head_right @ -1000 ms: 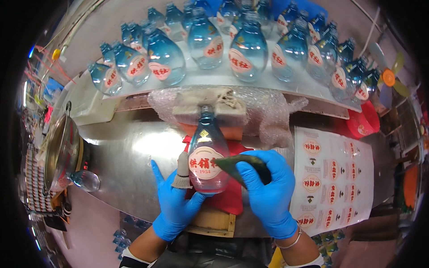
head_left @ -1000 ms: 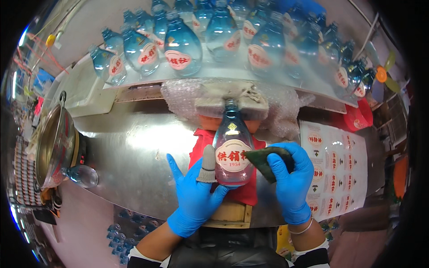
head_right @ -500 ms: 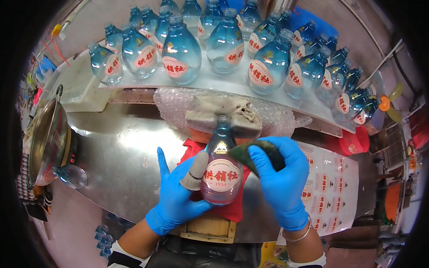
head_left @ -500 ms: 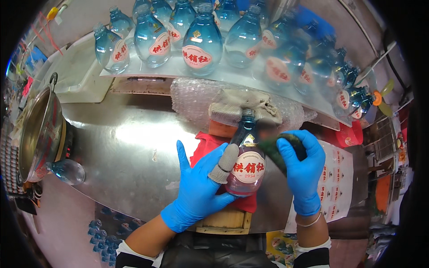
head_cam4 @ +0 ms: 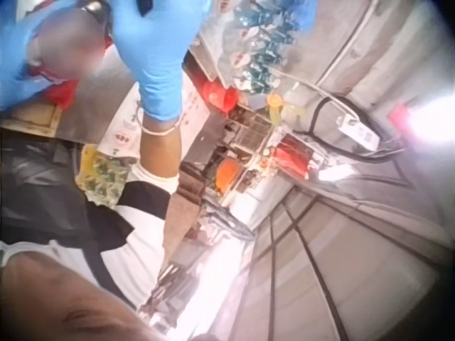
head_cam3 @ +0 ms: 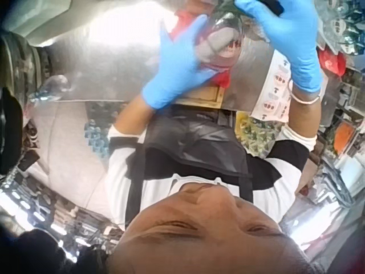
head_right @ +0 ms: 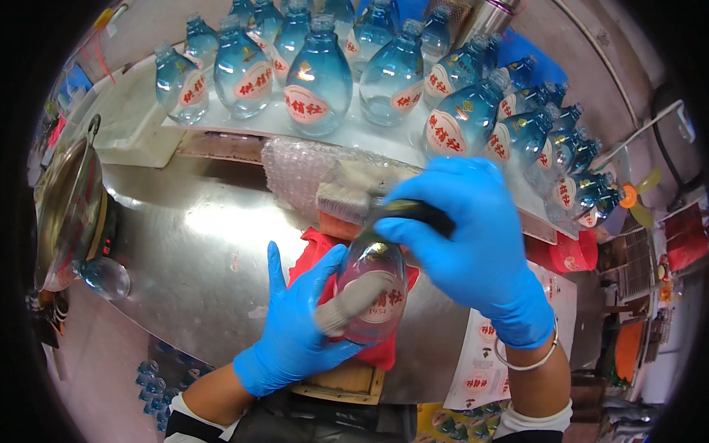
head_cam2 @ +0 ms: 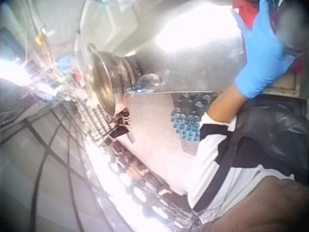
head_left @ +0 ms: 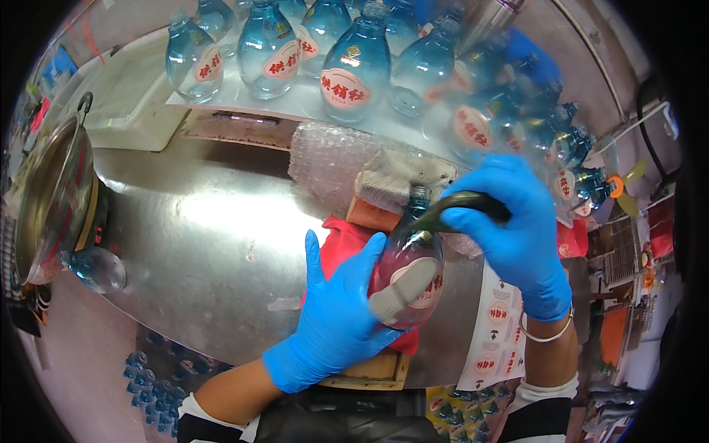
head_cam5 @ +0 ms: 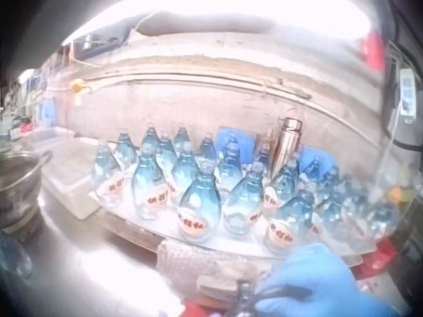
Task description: The person applies circular labels to the bodies of blue glass bottles. They pick up a bottle, place it on a red cloth, apply a label from a sheet, and smooth it down with a green tool. The person then places the labeled bottle on a nearby table and repeats the process with a new bottle.
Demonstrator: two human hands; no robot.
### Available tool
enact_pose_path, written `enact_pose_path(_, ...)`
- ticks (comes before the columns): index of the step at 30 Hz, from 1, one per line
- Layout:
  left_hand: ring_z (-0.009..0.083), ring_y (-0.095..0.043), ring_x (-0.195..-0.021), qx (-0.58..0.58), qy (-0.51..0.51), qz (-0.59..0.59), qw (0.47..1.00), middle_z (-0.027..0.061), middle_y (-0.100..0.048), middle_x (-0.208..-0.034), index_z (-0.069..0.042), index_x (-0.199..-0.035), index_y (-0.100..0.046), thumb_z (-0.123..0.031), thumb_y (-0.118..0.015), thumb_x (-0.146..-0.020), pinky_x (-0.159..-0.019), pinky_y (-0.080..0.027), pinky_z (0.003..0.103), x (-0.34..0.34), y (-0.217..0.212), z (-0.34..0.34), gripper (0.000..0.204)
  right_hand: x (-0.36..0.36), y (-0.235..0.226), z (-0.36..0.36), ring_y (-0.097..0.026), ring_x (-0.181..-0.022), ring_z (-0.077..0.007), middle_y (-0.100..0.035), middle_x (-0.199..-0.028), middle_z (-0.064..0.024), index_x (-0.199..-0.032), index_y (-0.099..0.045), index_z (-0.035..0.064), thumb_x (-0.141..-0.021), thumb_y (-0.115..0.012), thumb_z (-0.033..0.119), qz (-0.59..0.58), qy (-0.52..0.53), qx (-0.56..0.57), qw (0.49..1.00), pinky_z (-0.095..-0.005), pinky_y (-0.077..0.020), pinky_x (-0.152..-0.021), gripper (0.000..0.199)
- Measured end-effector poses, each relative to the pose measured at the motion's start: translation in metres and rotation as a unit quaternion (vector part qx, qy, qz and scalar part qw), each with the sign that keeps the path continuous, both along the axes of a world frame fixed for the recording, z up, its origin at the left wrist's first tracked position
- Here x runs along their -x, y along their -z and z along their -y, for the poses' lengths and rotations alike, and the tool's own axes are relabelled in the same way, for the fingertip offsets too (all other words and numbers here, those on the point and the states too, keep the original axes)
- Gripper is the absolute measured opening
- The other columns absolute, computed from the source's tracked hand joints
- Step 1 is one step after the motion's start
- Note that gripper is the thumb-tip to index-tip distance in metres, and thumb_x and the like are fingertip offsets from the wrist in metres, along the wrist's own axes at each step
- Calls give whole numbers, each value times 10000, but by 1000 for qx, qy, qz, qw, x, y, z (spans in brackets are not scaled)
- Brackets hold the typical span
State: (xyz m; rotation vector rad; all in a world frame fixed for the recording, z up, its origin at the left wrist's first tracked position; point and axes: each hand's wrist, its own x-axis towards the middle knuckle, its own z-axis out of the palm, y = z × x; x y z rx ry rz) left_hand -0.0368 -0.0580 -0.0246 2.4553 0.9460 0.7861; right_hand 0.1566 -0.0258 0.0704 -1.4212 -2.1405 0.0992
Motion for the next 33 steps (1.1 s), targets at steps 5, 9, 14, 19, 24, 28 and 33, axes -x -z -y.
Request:
enact_pose_path(5,276,-456,-1170,10,-4,-25,1000,204,-411,-1293,-220,-1369,-352,-381,-713,-672,-934,6,742,1,3,1,802,-24,10,31,-506,-731,-198,-555,-727,-54,-786,-651,61,-656,-718,95,-125,104,55,985,-302,-397,-690,151)
enact_pose_path(9,292,-426,-1207,28,-9,20,999,198,-396,-1316,-123,-1393,-292,-429,-699,-677,-961,62,709,-1,13,4,878,-30,12,47,-495,-739,-196,-542,-735,-49,-804,-655,61,-650,-728,72,-204,119,90,968,-290,-407,-670,170)
enact_pose_path(14,298,-409,-1225,111,-32,24,993,172,-397,-1327,-38,-1400,-216,-485,-698,-668,-989,100,661,-1,24,3,984,-27,8,53,-483,-736,-189,-538,-727,-41,-810,-659,65,-648,-733,56,-138,84,51,986,-285,-401,-647,178)
enact_pose_path(19,280,-429,-1211,20,-35,-9,999,156,-392,-1342,-93,-1393,-281,-424,-685,-702,-988,128,650,5,23,14,866,-14,19,59,-476,-740,-185,-541,-721,-21,-826,-670,85,-631,-753,72,-150,109,0,983,-290,-389,-670,213)
enact_pose_path(24,274,-447,-1194,13,-44,17,999,131,-416,-1328,-112,-1391,-297,-391,-668,-723,-989,136,646,6,29,16,814,-7,39,84,-484,-781,-137,-562,-817,73,-886,-678,250,-601,-744,142,72,13,-129,989,-325,-371,-782,312)
enact_pose_path(28,273,-422,-1213,38,-63,19,997,146,-405,-1328,-83,-1390,-285,-407,-650,-737,-987,133,649,5,34,16,816,-9,67,130,-487,-785,-75,-575,-926,172,-891,-660,368,-604,-721,180,131,-64,-129,981,-344,-326,-921,349)
enact_pose_path(33,300,-354,-1261,43,-108,-60,991,179,-353,-1357,-43,-1379,-281,-412,-617,-767,-951,79,700,0,25,47,790,-30,73,120,-513,-793,-85,-610,-910,154,-845,-672,353,-591,-735,202,89,-4,-149,985,-372,-322,-933,301)
